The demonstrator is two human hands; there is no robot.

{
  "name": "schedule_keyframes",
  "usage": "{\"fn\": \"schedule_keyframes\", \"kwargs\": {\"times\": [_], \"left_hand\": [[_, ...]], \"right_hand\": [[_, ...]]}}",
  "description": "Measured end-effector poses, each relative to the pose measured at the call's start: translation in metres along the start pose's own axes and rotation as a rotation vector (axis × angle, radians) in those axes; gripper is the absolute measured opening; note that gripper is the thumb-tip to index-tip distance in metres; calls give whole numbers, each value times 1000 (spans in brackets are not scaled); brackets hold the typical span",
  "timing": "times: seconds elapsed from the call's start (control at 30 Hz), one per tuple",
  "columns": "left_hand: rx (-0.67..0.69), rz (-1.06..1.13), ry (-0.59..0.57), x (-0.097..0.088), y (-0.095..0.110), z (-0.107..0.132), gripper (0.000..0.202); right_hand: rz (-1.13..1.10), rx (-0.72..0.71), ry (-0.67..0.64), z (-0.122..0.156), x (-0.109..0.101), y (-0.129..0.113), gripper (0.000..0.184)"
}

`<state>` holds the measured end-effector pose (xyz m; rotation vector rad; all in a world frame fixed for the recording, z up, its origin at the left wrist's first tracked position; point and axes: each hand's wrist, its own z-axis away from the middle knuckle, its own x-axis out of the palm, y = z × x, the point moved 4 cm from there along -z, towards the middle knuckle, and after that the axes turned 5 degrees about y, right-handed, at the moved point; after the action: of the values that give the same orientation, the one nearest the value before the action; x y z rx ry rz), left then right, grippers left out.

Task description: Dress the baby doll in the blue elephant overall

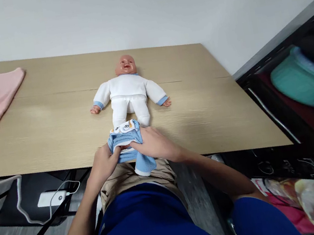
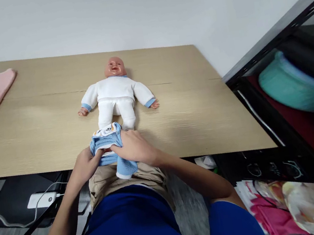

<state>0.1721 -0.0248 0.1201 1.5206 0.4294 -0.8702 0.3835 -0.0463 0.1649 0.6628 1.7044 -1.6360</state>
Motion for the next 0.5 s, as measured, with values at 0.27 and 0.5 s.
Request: {"fn": "schedule_keyframes", "kwargs": {"times": [0.27,0.5], "left_hand": [[130,-166,-20,18,-16,-4,18],[230,207,109,29,-27,-9,37]], "right_hand": [[188,-17,-5,-6,12,1,51],[90,-115,12,-8,18,12,55]]}}
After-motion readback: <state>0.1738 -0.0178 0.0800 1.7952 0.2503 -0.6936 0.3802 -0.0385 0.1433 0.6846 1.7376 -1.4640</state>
